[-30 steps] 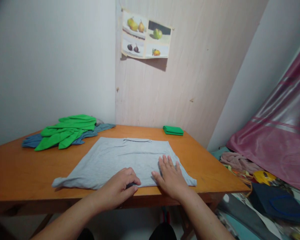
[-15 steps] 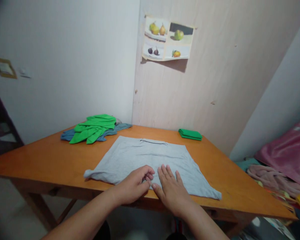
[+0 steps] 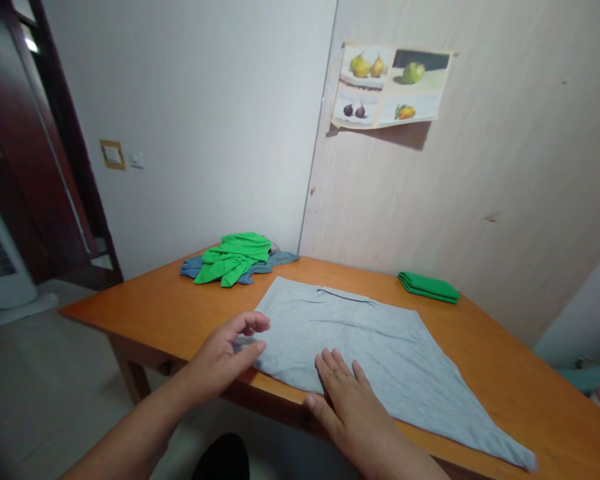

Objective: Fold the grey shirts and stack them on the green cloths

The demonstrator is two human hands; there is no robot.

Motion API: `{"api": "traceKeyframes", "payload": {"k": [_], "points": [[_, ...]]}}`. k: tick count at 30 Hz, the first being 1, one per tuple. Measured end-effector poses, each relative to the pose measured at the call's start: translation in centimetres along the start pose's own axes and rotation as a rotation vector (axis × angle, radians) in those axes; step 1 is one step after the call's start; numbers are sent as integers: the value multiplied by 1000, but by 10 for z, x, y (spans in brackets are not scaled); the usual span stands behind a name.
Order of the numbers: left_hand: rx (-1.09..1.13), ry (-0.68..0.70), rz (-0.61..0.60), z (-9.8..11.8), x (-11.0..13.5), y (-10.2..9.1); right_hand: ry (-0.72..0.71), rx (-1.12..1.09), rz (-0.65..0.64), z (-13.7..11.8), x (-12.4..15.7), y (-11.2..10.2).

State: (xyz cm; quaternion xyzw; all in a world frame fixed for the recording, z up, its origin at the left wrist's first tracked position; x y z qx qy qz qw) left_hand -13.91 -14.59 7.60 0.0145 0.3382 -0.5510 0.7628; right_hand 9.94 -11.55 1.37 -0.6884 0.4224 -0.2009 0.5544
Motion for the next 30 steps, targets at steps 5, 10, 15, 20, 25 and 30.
{"api": "traceKeyframes", "payload": {"k": [5, 10, 15, 20, 25, 30], "points": [[-56, -40, -170, -34, 6, -33, -60, -55, 61, -14, -15, 1], [-265, -24, -260, -47, 12, -37, -81, -43, 25, -23, -23, 11], [-294, -56, -174, -55, 2, -41, -83, 20, 10, -18, -23, 17], [-258, -135, -117, -65, -4, -37, -95, 50, 53, -22, -20, 14], [-157, -185, -80, -71, -7, -31, -145, 66, 73, -28, -16, 12], [-178, -165, -89, -70, -11, -30, -156, 79, 31, -28, -20, 16]]}}
Point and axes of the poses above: each hand's wrist, its own x-axis away from the middle knuckle, its own y-axis out of the palm, z = x × y, the point moved 6 cm from there along -x, towards the middle knuckle, and after that the axes turned 12 degrees about z, right-handed, at the moved point
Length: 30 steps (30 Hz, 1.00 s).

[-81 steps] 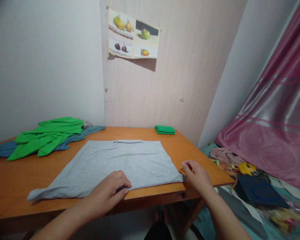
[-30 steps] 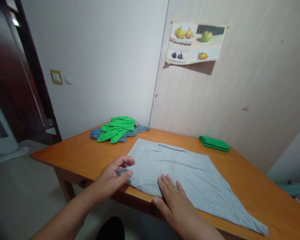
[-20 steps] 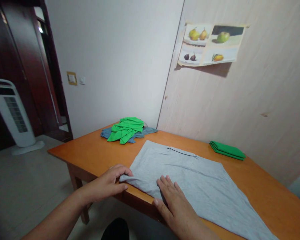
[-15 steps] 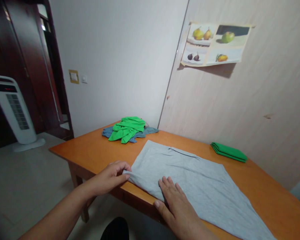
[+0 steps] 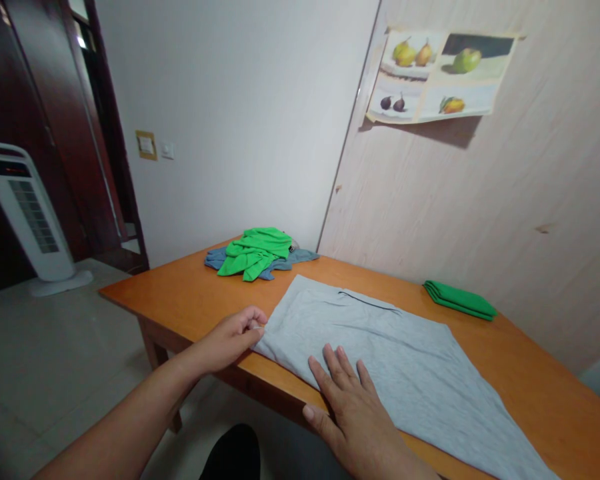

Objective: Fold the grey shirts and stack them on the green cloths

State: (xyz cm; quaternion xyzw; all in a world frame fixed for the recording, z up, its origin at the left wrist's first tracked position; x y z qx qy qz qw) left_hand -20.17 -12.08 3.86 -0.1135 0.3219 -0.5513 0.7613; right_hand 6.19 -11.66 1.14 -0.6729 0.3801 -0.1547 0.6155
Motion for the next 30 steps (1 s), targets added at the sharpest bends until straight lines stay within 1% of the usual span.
{"api": "traceKeyframes", "payload": {"k": [2, 5, 7, 9, 11, 13, 15, 17, 20, 25, 28, 30], "points": [[-162, 26, 33, 1, 0, -3, 14, -5, 34, -1, -2, -3], [-343, 107, 105, 10, 3, -7, 0, -41, 139, -8, -4, -12], [-430, 175, 186, 22, 7, -8, -6, -101, 227, -14, -8, -20], [-495, 242, 271, 36, 13, -8, 20, -162, 293, -17, -15, -26], [-510, 310, 299, 50, 21, -2, 68, -181, 315, -17, -25, -28], [-493, 373, 255, 60, 27, 9, 124, -159, 301, -16, -35, -27], [-476, 418, 195, 65, 32, 21, 166, -138, 264, -14, -44, -25], [-463, 442, 156, 66, 36, 30, 184, -144, 211, -14, -52, -22], [-445, 457, 124, 63, 38, 39, 184, -193, 155, -15, -58, -18], [-416, 430, 78, 54, 39, 40, 199, -282, 158, -15, -60, -16], [-395, 408, 27, 51, 38, 37, 207, -224, 128, -15, -59, -14], [-381, 398, 0, 52, 36, 33, 201, -161, 152, -14, -59, -17]]}}
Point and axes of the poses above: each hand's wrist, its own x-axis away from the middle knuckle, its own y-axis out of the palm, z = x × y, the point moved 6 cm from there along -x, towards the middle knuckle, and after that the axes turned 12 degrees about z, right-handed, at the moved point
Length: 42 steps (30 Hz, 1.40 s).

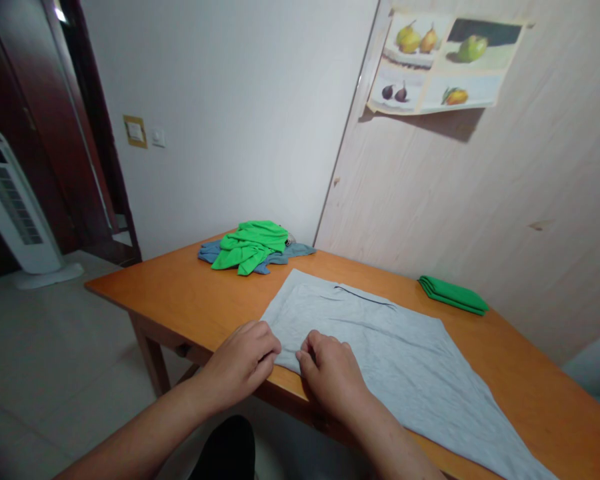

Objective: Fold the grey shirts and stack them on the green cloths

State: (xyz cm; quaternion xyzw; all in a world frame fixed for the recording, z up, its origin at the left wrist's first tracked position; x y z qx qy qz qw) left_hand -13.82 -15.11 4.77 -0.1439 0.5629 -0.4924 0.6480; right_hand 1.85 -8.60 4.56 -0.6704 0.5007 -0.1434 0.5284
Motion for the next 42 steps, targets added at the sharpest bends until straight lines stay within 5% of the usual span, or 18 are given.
{"api": "traceKeyframes", "payload": {"k": [6, 19, 27, 35, 42], "points": [[-5, 2, -27, 7, -2, -6, -33, 30, 30, 4, -1, -1], [-33, 60, -130, 19, 26, 18, -93, -17, 136, 10, 12, -10], [-25, 49, -177, 20, 24, 14, -182, 102, -124, 11, 35, 14], [-23, 68, -203, 23, 19, 10, -142, 159, -44, 18, 57, -12], [7, 140, -225, 38, 18, 25, -184, 183, -87, 18, 76, -3]]}}
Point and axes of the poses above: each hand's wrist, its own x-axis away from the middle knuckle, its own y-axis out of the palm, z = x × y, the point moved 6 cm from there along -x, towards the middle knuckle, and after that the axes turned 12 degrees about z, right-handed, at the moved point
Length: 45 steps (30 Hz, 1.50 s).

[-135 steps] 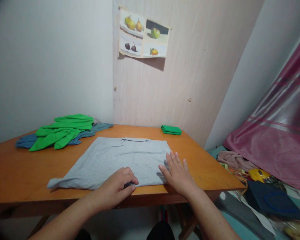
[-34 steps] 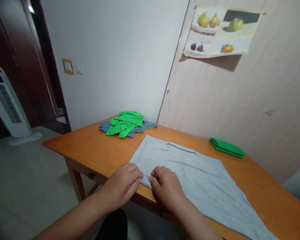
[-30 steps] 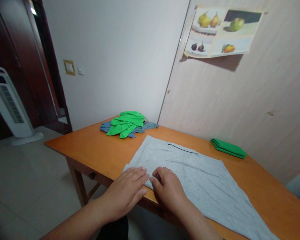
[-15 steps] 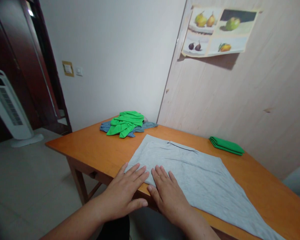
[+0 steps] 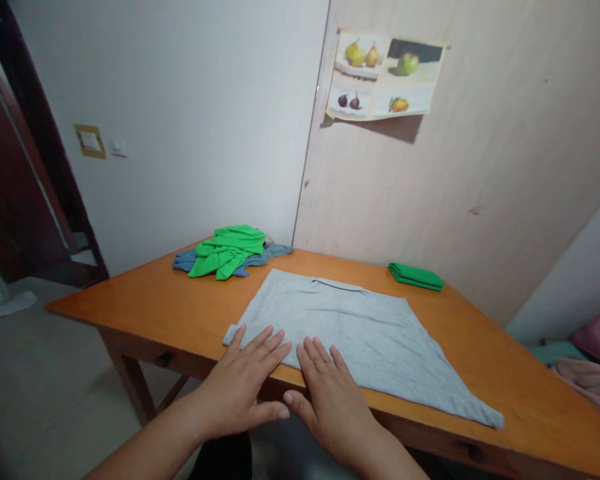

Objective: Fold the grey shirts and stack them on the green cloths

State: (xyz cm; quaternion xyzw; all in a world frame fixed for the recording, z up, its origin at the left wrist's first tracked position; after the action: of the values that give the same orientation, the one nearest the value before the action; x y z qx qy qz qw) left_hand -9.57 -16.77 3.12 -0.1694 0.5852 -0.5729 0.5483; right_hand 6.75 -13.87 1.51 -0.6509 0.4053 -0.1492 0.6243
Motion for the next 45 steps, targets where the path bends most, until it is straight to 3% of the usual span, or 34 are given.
{"api": "traceKeyframes", "payload": {"k": [5, 20, 28, 32, 37, 39, 42, 45], "points": [[-60, -27, -41, -3, 1, 3, 31, 8, 41, 9, 7, -9], [-160, -50, -83, -12, -2, 9, 223, 109, 128, 57, 65, -34], [-191, 0, -16, -24, -2, 18, 464, 235, 236, 112, 107, -50], [-196, 36, 29, -31, -2, 23, 447, 190, 214, 126, 116, -51], [-205, 45, 47, -34, -1, 23, 562, 258, 349, 153, 131, -68], [-208, 46, 47, -34, -1, 23, 585, 250, 348, 165, 139, -68], [-207, 57, 41, -33, -1, 22, 555, 187, 331, 180, 147, -65], [-208, 69, 37, -33, 0, 22, 524, 127, 415, 191, 154, -69]]}}
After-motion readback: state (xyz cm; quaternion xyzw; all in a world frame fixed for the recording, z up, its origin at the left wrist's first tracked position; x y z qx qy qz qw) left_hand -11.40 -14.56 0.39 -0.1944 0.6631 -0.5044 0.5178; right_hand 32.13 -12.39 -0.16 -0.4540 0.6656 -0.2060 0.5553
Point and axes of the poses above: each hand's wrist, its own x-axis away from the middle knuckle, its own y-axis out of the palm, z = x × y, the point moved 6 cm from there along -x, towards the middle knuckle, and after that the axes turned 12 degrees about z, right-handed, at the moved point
